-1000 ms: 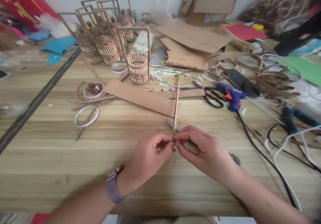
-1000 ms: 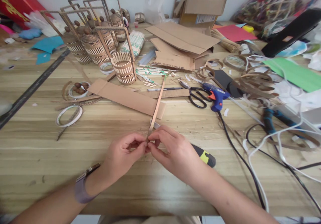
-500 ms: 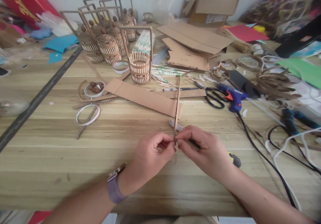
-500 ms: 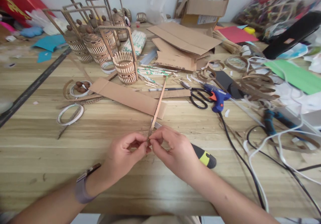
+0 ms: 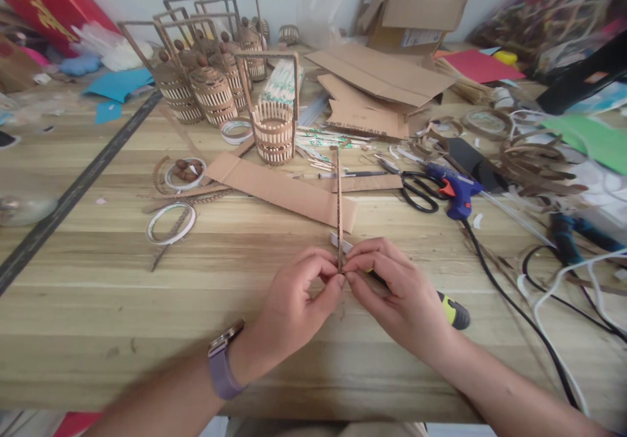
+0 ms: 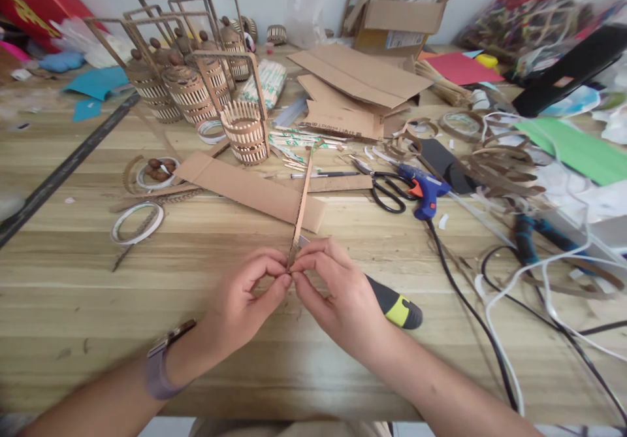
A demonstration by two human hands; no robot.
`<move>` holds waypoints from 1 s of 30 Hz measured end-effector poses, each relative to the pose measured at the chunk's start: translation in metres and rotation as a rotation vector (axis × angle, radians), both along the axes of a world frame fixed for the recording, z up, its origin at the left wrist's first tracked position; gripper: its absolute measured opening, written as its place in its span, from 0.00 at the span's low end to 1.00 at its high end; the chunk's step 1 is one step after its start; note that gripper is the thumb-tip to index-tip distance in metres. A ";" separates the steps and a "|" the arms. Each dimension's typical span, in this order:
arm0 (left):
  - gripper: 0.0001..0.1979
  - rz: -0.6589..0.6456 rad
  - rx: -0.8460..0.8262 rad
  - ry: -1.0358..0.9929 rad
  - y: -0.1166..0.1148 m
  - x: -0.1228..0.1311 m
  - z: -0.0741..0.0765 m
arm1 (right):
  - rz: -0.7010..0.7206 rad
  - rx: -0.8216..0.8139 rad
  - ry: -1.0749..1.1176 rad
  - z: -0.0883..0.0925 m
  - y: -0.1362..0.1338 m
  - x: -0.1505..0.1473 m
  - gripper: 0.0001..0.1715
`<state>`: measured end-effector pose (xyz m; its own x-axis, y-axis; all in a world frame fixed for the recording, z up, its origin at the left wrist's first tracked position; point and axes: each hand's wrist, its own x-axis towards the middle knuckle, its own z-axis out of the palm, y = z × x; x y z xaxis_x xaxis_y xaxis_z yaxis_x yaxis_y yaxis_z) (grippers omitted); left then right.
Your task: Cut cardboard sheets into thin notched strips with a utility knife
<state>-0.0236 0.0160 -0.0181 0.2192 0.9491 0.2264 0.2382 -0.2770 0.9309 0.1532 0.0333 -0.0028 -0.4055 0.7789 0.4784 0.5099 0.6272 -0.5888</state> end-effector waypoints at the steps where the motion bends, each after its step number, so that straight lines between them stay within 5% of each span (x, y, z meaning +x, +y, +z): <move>1: 0.06 0.001 0.042 0.004 0.000 0.000 0.001 | 0.007 -0.008 0.003 0.000 0.000 0.000 0.06; 10: 0.06 -0.026 0.147 -0.002 0.000 -0.001 0.004 | -0.003 -0.023 0.021 0.001 -0.002 0.000 0.06; 21: 0.06 -0.054 0.134 -0.015 0.001 -0.002 0.005 | -0.030 -0.230 0.191 -0.004 -0.002 0.003 0.05; 30: 0.04 -0.071 -0.136 -0.075 0.001 -0.002 0.005 | -0.015 0.120 0.025 0.001 -0.003 0.001 0.07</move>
<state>-0.0252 0.0168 -0.0133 0.2744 0.9547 0.1155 0.1508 -0.1614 0.9753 0.1543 0.0306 -0.0021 -0.3811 0.7210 0.5787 0.5057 0.6866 -0.5223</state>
